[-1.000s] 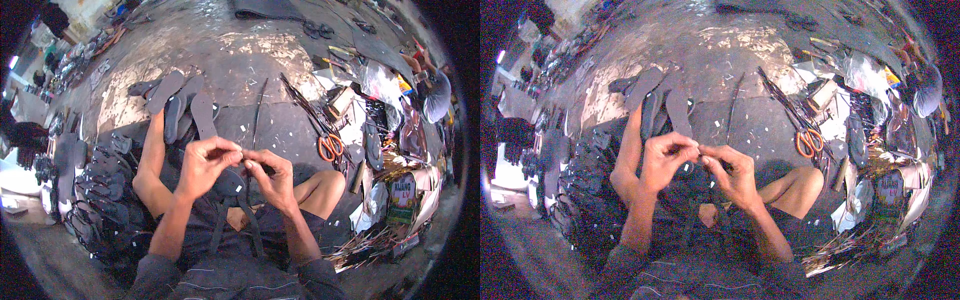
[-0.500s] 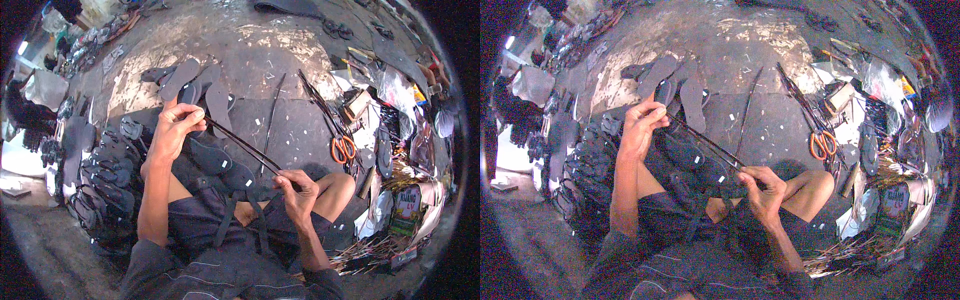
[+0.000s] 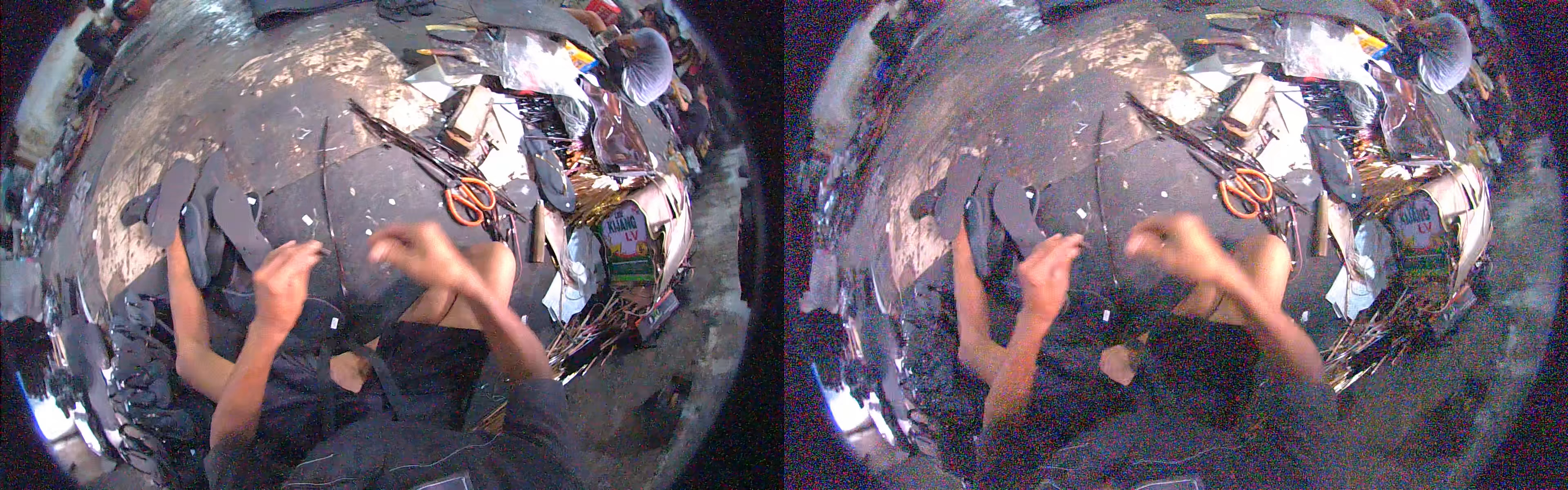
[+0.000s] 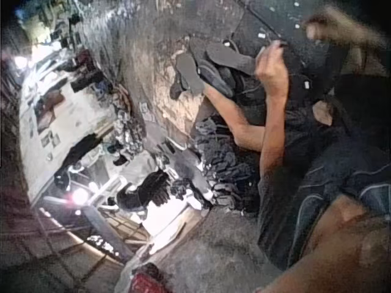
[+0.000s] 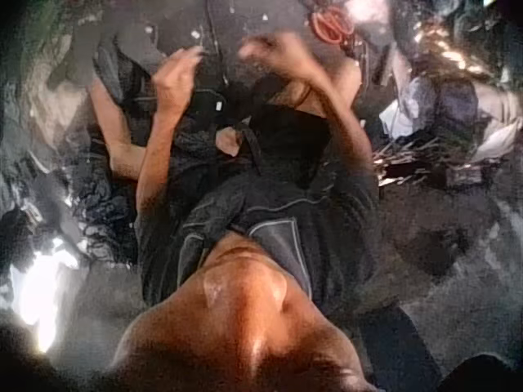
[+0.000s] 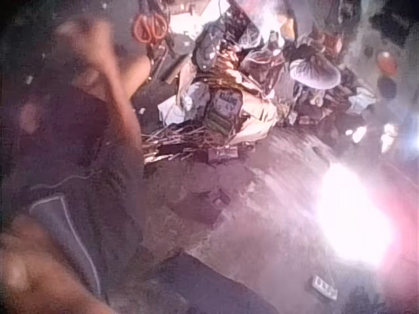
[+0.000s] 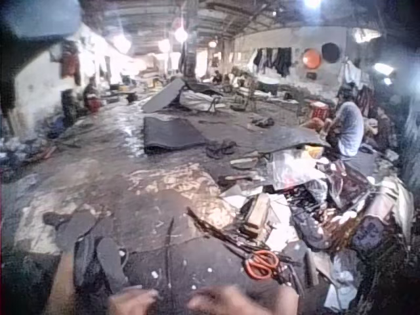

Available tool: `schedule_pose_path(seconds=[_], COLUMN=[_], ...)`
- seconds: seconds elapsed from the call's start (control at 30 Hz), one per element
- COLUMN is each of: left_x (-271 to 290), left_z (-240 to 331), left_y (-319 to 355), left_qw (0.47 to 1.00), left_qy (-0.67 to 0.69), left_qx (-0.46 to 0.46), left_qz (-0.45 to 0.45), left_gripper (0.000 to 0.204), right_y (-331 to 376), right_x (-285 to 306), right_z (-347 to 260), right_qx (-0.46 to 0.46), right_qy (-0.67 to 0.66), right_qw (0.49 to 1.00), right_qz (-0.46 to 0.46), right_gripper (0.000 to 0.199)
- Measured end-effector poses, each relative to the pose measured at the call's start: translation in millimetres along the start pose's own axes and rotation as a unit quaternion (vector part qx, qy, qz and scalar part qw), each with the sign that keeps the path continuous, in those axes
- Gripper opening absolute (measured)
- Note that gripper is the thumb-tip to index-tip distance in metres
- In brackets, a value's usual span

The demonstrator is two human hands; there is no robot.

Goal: The person sits on the floor and assembles black flip-flops by inserting thin straps through holes in the soles. They use scissors to trim excess strap material and place finished slippers aside.

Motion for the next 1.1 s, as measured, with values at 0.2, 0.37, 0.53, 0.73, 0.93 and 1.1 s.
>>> schedule_pose_path(seconds=[0.2,0.37,0.53,0.73,0.93,1.1], left_x=[15.1,-12.2,-31.7,-43.3,-44.6,-44.0], left_z=[-71.3,-68.1,-56.0,-62.5,-61.1,-60.4], left_y=[1.2,6.2,18.2,44.3,59.1,59.5], left_qw=[0.858,0.761,0.682,0.613,0.557,0.563], left_qy=[0.425,0.543,0.618,0.691,0.739,0.744], left_qx=[0.270,0.335,0.382,0.379,0.377,0.358], left_qz=[0.106,0.114,0.082,0.052,0.043,0.038], left_gripper=[0.026,0.030,0.032,0.033,0.037,0.040], right_y=[30.8,-8.1,37.0,76.1,88.1,83.2], right_x=[165.6,138.5,118.0,-58.8,-138.6,-139.0], right_z=[133.4,137.3,135.1,5.6,-48.1,-74.0], right_qx=[-0.117,-0.201,-0.328,-0.131,-0.070,-0.069], right_qy=[0.404,0.549,0.039,-0.331,-0.490,-0.376], right_qw=[0.890,0.812,0.941,0.934,0.852,0.902], right_qz=[0.174,0.006,-0.067,0.015,-0.169,-0.199], right_gripper=[0.022,0.038,0.038,0.037,0.066,0.082])
Point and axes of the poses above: each hand's wrist, its own y-axis away from the middle knuckle, its own x-axis out of the back of the hand, z = x × y, the point moved 9 cm from there along -y, towards the middle knuckle, and after that the axes turned 5 degrees about -z, right-handed, at the moved point
